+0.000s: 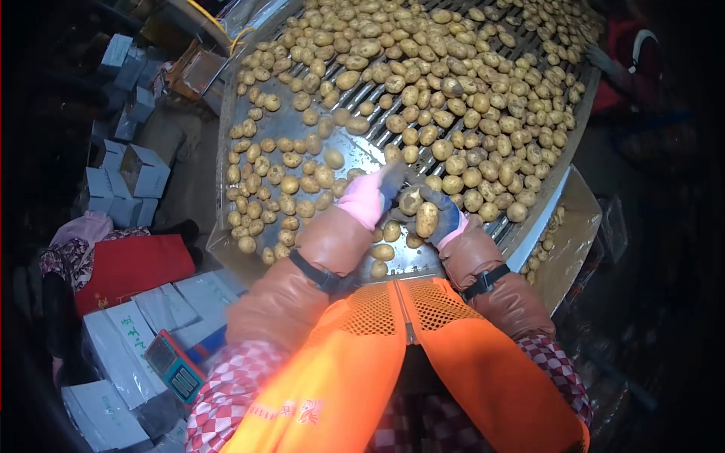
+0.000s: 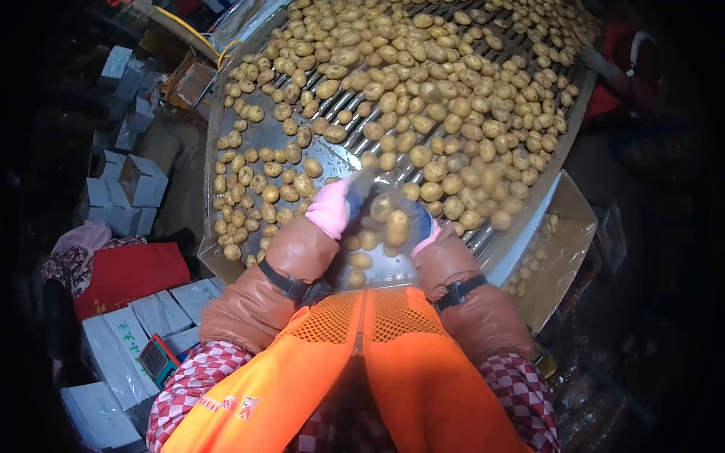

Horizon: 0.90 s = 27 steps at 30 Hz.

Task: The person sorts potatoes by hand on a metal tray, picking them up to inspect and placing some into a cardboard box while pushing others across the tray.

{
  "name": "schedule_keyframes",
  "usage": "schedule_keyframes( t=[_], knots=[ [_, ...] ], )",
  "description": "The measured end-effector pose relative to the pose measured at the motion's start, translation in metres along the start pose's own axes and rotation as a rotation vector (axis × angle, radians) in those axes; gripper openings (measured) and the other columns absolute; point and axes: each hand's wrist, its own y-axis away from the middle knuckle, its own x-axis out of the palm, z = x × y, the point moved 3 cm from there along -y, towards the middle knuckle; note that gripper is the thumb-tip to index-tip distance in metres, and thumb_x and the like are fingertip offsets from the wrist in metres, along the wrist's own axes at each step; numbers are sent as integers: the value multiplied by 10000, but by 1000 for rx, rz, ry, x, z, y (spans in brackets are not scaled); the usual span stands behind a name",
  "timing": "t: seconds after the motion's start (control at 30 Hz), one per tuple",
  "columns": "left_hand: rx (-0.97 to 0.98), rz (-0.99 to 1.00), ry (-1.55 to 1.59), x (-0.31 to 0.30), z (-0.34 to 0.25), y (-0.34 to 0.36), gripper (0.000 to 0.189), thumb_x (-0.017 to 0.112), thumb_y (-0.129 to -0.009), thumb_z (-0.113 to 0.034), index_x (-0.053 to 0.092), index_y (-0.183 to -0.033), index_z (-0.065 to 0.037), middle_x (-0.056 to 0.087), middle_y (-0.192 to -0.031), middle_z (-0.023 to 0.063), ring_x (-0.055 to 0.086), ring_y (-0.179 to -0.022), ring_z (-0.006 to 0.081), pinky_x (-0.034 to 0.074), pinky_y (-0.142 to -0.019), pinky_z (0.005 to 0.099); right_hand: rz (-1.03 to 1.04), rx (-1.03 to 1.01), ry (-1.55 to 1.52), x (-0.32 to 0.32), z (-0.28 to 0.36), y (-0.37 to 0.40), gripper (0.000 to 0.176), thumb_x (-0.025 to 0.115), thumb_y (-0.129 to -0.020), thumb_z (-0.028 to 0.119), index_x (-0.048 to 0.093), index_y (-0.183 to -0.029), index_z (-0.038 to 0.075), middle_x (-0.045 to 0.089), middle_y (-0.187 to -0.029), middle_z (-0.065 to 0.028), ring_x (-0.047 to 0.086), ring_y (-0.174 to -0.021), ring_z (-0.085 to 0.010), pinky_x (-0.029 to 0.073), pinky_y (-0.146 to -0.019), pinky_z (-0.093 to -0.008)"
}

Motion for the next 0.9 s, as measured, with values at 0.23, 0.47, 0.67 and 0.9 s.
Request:
schedule_keyframes(
  t=[0.23,0.47,0.67,0.9],
  knots=[
    [423,27,-859,52,30,30,281,617,-911,-295,679,-1184,-267,704,-1131,76,626,-1146,267,336,-1049,571,-41,-57,-128,-1,-1,33,646,464,-1023,487,356,-1549,127,501,-1446,-239,562,-1250,-416,608,-833,-426],
    [262,252,-1055,70,13,11,193,615,-890,-198,690,-1067,-215,716,-1005,65,681,-1012,245,469,-876,454,-135,-290,-284,-42,16,70,415,620,-929,280,548,-1280,71,598,-1031,-104,628,-917,-248,566,-805,-350],
    [136,322,-545,42,23,-13,156,659,-900,-212,750,-1015,-161,755,-986,106,725,-929,275,547,-815,428,-1078,-914,1448,-188,109,227,498,633,-956,344,553,-1329,25,607,-1262,-153,638,-1078,-308,605,-842,-406],
    [-52,-490,461,-57,112,95,221,619,-900,25,682,-1098,-52,706,-1023,70,663,-895,158,553,-764,298,-1184,-645,2689,-220,108,197,366,531,-981,223,603,-1319,104,662,-1197,-139,636,-1130,-307,515,-956,-422]
  ],
)
